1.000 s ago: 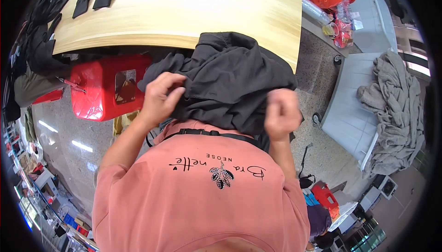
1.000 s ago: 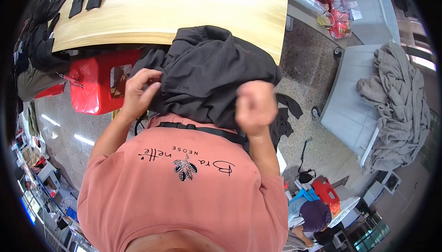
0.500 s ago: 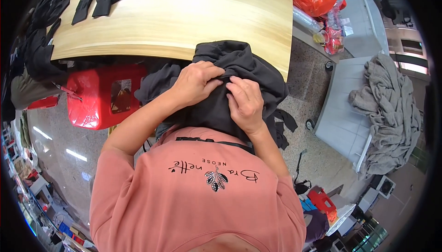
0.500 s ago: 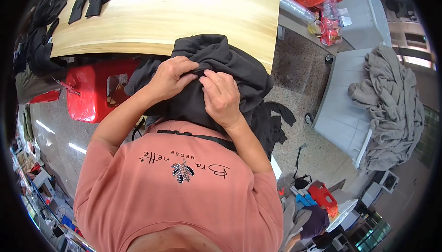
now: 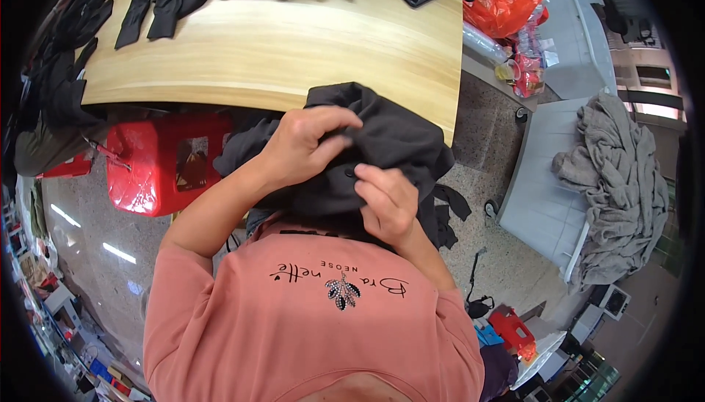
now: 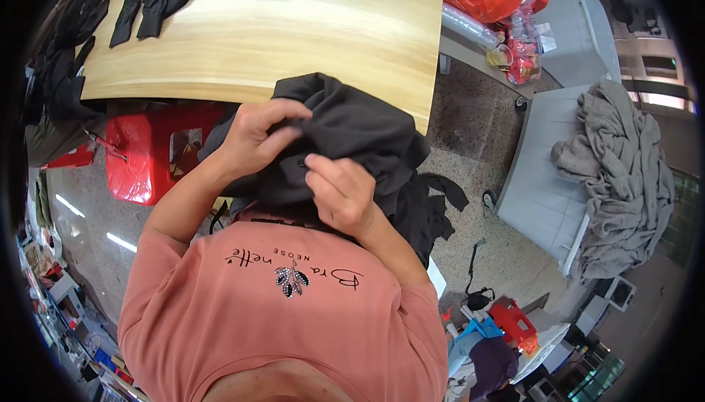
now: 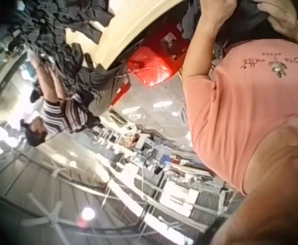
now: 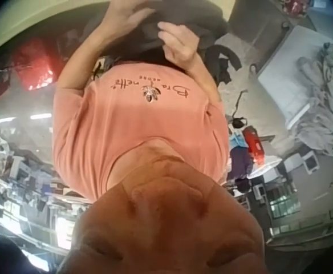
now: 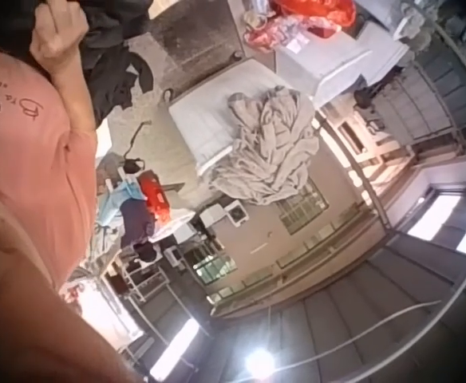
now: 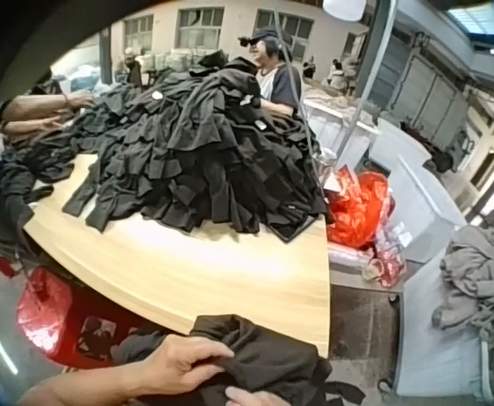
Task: Inspecting and folding black garments at a garment factory workbench.
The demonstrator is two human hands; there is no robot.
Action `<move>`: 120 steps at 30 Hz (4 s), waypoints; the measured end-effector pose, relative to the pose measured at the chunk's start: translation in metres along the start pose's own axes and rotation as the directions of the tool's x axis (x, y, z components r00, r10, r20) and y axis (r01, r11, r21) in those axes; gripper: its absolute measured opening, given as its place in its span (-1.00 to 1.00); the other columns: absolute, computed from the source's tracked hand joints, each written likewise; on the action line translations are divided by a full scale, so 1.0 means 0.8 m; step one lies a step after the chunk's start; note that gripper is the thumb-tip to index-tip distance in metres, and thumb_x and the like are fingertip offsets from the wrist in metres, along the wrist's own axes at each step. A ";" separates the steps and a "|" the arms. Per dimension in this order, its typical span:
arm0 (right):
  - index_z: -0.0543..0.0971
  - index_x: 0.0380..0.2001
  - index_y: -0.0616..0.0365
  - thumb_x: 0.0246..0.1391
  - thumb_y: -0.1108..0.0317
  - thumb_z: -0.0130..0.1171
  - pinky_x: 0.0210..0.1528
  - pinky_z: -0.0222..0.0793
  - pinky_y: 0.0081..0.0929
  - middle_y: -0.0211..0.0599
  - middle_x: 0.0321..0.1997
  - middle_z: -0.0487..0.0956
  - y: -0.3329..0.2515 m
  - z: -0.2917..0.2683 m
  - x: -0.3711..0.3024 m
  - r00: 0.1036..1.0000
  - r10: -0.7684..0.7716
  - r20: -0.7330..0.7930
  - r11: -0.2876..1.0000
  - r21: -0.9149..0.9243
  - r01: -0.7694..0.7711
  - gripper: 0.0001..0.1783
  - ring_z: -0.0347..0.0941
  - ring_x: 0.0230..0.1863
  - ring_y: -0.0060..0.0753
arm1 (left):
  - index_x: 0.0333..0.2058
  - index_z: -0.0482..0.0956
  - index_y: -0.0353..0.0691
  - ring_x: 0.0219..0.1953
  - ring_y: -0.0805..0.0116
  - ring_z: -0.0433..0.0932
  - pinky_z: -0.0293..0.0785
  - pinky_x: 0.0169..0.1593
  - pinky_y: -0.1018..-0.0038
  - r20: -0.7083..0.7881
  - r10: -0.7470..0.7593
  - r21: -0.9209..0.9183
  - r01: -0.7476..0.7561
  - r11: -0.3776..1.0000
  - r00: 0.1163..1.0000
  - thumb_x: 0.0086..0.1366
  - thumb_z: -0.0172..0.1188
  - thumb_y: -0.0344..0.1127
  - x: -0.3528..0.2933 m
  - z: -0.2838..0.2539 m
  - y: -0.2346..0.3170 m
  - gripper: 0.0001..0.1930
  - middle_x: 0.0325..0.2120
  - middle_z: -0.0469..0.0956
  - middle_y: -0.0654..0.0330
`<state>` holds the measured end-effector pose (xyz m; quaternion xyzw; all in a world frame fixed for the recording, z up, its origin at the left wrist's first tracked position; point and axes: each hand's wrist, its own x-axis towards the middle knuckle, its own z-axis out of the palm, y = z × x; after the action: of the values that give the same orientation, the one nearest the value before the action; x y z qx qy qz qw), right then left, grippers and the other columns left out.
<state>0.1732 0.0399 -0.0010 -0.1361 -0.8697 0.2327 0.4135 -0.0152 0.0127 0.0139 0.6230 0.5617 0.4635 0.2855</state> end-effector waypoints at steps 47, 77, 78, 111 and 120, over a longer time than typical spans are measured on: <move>0.49 -0.47 0.22 -0.34 0.52 0.07 -0.62 0.31 -0.60 -0.31 -0.43 0.50 0.003 -0.005 -0.024 0.989 -0.126 0.081 0.986 -0.099 0.134 -0.79 0.44 -0.60 -0.46 | -0.45 0.49 -0.36 -0.48 0.66 0.35 0.30 -0.40 0.69 0.513 -0.271 -0.322 0.475 0.819 0.814 0.00 0.07 -0.57 -0.016 0.039 -0.031 -0.91 -0.58 0.46 0.36; 0.40 -0.55 0.20 -0.32 0.54 0.01 -0.64 0.27 -0.55 -0.34 -0.59 0.36 0.004 0.010 -0.035 0.997 -0.047 -0.053 0.974 -0.225 0.034 -0.87 0.35 -0.66 -0.43 | -0.39 0.51 -0.37 -0.45 0.67 0.35 0.29 -0.35 0.69 0.549 -0.254 -0.376 0.507 0.775 0.796 0.11 0.08 -0.47 -0.031 0.043 -0.041 -0.90 -0.56 0.48 0.35; 0.39 -0.56 0.20 -0.32 0.54 0.01 -0.64 0.27 -0.55 -0.34 -0.60 0.34 0.003 0.010 -0.035 0.998 -0.039 -0.039 0.969 -0.247 0.029 -0.88 0.35 -0.67 -0.43 | -0.40 0.51 -0.37 -0.45 0.68 0.35 0.29 -0.36 0.69 0.543 -0.247 -0.380 0.497 0.780 0.802 0.11 0.08 -0.47 -0.032 0.044 -0.042 -0.90 -0.56 0.48 0.36; 0.44 -0.48 0.19 -0.35 0.63 0.02 -0.54 0.38 -0.46 -0.27 -0.41 0.44 0.004 0.006 -0.027 0.966 0.247 0.071 0.963 -0.124 -0.237 -0.77 0.45 -0.52 -0.25 | -0.42 0.53 -0.35 -0.48 0.70 0.36 0.32 -0.40 0.74 0.316 -0.365 -0.500 0.481 0.720 0.875 0.08 0.16 -0.51 -0.053 0.061 -0.049 -0.93 -0.53 0.50 0.37; 0.42 -0.43 0.20 -0.39 0.66 -0.05 -0.46 0.38 -0.38 -0.20 -0.33 0.44 0.016 0.011 -0.028 0.892 0.420 0.166 0.904 0.012 -0.428 -0.70 0.44 -0.42 -0.11 | -0.42 0.54 -0.35 -0.47 0.68 0.39 0.34 -0.37 0.72 0.192 -0.333 -0.428 0.384 0.818 0.923 0.05 0.18 -0.52 -0.054 0.059 -0.042 -0.92 -0.53 0.52 0.35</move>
<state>0.1807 0.0384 -0.0269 -0.2935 -0.8435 0.3481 0.2851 0.0152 -0.0141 -0.0461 0.4453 0.5273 0.4858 0.5364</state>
